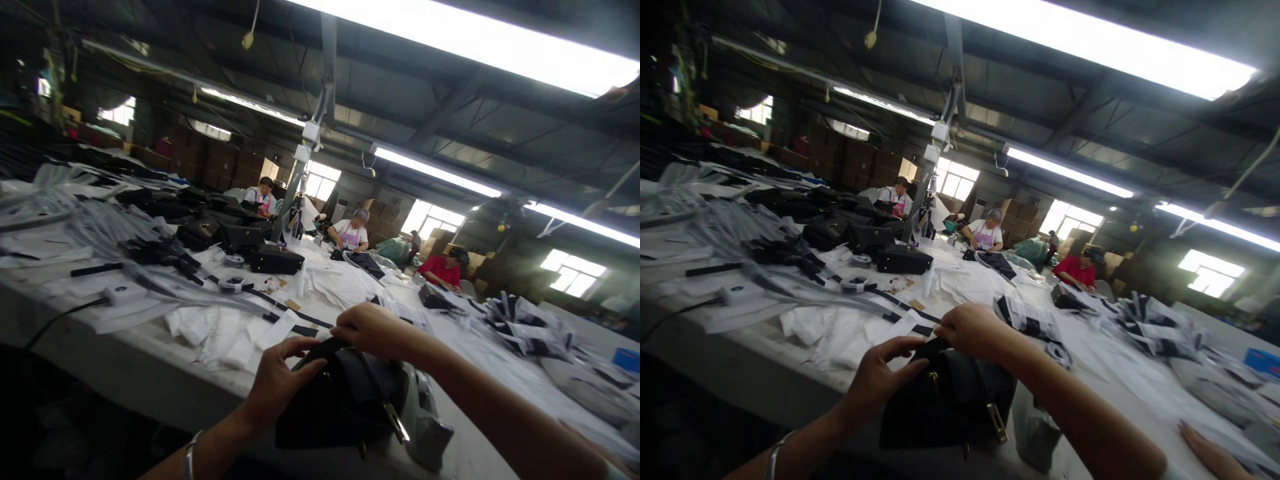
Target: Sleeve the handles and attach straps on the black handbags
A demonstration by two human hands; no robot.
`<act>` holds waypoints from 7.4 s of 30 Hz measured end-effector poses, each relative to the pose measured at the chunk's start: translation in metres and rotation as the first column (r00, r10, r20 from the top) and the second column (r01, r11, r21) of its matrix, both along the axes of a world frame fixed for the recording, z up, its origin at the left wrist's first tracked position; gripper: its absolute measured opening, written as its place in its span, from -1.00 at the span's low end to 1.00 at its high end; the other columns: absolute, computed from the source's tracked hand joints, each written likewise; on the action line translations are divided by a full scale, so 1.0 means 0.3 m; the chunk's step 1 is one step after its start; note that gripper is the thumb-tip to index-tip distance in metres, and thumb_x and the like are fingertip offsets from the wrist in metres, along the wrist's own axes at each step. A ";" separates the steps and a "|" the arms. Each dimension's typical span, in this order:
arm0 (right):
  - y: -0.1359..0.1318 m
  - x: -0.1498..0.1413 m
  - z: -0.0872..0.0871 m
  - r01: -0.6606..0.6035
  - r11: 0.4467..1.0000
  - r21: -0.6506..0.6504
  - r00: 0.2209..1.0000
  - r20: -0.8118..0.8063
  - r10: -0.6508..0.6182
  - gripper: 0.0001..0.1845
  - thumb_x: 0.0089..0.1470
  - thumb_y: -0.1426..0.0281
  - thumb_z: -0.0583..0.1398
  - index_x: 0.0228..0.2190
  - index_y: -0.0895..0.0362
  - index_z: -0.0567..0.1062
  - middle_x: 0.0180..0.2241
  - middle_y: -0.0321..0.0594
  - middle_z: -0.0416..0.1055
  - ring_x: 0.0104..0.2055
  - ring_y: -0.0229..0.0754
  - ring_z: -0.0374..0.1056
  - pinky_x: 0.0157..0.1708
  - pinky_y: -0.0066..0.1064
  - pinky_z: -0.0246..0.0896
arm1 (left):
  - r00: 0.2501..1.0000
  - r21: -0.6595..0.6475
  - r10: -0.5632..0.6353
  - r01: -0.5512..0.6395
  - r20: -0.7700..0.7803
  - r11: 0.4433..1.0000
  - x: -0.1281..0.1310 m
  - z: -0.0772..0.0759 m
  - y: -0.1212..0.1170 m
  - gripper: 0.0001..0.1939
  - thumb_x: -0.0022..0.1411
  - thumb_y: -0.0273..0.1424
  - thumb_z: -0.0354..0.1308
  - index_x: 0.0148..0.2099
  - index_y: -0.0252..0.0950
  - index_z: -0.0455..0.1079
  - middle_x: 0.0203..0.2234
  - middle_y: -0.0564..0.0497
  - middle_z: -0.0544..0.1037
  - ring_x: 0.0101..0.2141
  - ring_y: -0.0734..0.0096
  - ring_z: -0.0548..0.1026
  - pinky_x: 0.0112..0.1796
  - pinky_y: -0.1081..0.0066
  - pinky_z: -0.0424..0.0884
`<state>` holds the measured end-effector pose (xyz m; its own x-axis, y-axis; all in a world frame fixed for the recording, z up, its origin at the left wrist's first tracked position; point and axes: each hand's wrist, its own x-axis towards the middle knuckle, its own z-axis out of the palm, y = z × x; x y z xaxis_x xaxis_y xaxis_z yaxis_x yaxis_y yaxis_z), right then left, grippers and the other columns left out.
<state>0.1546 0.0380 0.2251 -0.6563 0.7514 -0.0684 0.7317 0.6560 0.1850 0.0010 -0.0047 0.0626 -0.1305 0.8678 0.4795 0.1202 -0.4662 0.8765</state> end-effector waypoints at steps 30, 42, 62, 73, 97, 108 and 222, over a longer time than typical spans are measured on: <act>0.092 0.022 -0.063 -0.344 0.938 0.048 0.934 -0.091 0.347 -0.73 -0.09 0.32 0.38 -0.25 -0.01 0.60 -0.35 -0.31 0.62 -0.25 -0.10 0.52 0.24 -0.05 -0.13 | 0.986 -0.507 0.084 0.001 0.146 0.862 -0.343 -0.266 -0.089 -0.44 -0.13 0.00 0.38 -0.12 -0.22 0.55 -0.40 0.04 0.52 -0.38 0.34 0.46 -0.41 0.47 0.36; 0.023 0.085 -0.120 -0.160 0.980 0.119 0.802 -0.563 0.199 -0.64 0.13 0.43 0.22 -0.01 0.02 0.47 -0.06 -0.17 0.52 -0.06 -0.09 0.44 -0.07 -0.32 0.28 | 0.978 -0.242 -0.081 0.033 -0.193 0.970 -0.237 -0.082 0.004 -0.59 0.18 -0.11 0.16 0.01 -0.17 0.51 -0.01 -0.07 0.58 -0.01 0.07 0.51 0.04 0.17 0.40; -0.084 0.009 -0.411 0.150 0.983 -0.102 0.684 -0.708 -0.178 -0.89 0.12 0.39 0.22 -0.29 0.10 0.55 -0.29 -0.16 0.59 -0.21 -0.03 0.49 -0.24 -0.38 0.23 | 0.976 -0.237 -0.215 0.220 0.043 0.946 -0.108 -0.025 0.064 -0.75 0.12 -0.27 0.29 -0.18 -0.29 0.59 -0.26 -0.05 0.65 -0.15 0.15 0.53 -0.07 0.29 0.39; -0.097 -0.003 -0.425 0.261 0.960 -0.104 0.619 -0.745 -0.249 -0.74 0.14 0.17 0.19 -0.29 0.08 0.55 -0.30 -0.12 0.60 -0.22 0.02 0.51 -0.28 -0.35 0.24 | 0.972 -0.303 -0.222 0.233 0.071 0.924 -0.090 -0.002 0.078 -0.74 0.00 -0.26 0.38 -0.28 -0.32 0.59 -0.38 -0.04 0.66 -0.27 0.19 0.57 -0.18 0.31 0.44; -0.088 -0.015 -0.465 0.214 0.935 -0.284 0.371 -0.862 -0.346 -0.76 0.03 0.31 0.21 -0.30 0.15 0.59 -0.38 -0.23 0.60 -0.34 -0.05 0.48 -0.29 -0.36 0.32 | 0.947 -0.241 -0.316 0.318 0.046 0.917 -0.080 -0.034 0.103 -0.81 0.09 -0.31 0.30 -0.29 -0.34 0.50 -0.42 0.02 0.57 -0.36 0.36 0.52 -0.31 0.45 0.41; -0.093 0.006 -0.476 0.142 0.947 -0.288 0.393 -0.862 -0.321 -0.78 0.08 0.28 0.21 -0.29 0.14 0.58 -0.36 -0.24 0.59 -0.29 -0.05 0.48 -0.27 -0.37 0.31 | 0.961 -0.215 -0.277 0.268 -0.013 0.939 -0.088 -0.038 0.099 -0.89 0.10 -0.37 0.29 -0.33 -0.31 0.53 -0.44 0.02 0.59 -0.34 0.32 0.52 -0.26 0.41 0.42; 0.078 0.318 -0.351 0.021 0.905 -0.425 -0.163 -0.895 -0.416 -0.59 -0.01 0.05 0.30 -0.30 0.14 0.59 -0.39 -0.16 0.55 -0.41 -0.23 0.43 -0.47 -0.50 0.32 | 0.978 -0.179 -0.178 0.157 -0.112 0.971 -0.142 0.036 0.184 -0.53 0.24 -0.12 0.15 0.10 -0.27 0.42 -0.04 -0.13 0.59 -0.01 0.11 0.51 0.04 0.18 0.40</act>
